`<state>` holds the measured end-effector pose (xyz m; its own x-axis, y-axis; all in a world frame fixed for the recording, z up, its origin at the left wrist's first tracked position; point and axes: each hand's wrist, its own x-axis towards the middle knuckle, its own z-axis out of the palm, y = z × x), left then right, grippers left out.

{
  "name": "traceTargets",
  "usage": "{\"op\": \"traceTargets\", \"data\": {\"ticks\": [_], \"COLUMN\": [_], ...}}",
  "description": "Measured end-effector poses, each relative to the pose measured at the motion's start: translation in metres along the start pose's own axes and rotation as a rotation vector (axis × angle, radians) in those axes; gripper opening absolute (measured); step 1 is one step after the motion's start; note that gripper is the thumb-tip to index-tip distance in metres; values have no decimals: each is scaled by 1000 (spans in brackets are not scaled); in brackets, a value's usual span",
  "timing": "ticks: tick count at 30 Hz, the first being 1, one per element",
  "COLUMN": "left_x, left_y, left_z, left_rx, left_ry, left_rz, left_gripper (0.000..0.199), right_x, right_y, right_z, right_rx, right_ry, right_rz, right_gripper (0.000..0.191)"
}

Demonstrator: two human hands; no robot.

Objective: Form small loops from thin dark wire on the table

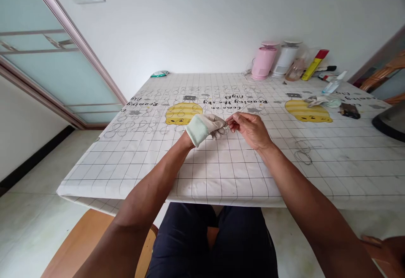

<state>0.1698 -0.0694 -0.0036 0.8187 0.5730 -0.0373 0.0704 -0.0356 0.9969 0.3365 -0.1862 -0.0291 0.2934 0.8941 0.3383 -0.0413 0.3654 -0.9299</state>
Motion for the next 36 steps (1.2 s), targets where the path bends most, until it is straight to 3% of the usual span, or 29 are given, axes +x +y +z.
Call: {"op": "traceTargets", "data": {"ticks": [11, 17, 22, 25, 29, 32, 36], "left_x": [-16, -21, -25, -27, -27, -25, -17], "left_y": [9, 9, 9, 9, 8, 6, 3], "left_z": [-6, -11, -18, -23, -27, -28, -29], "left_rx": [85, 99, 147, 169, 199, 224, 177], "left_ry": [-203, -286, -401, -425, -476, -458, -338], "left_rz": [69, 106, 99, 83, 60, 69, 126], "left_gripper": [16, 29, 26, 25, 24, 24, 36], "right_x": [-3, -4, -4, -4, -6, -6, -6], "right_y": [-7, -4, 0, -1, -5, -9, -12], "right_z": [-8, -11, -12, -12, -15, -19, -21], "right_rx": [58, 130, 208, 211, 168, 138, 98], "right_ry": [-90, -180, -278, -283, -382, -373, -216], "right_rz": [134, 135, 112, 88, 121, 177, 206], "right_gripper": [36, 36, 37, 34, 33, 31, 29]}}
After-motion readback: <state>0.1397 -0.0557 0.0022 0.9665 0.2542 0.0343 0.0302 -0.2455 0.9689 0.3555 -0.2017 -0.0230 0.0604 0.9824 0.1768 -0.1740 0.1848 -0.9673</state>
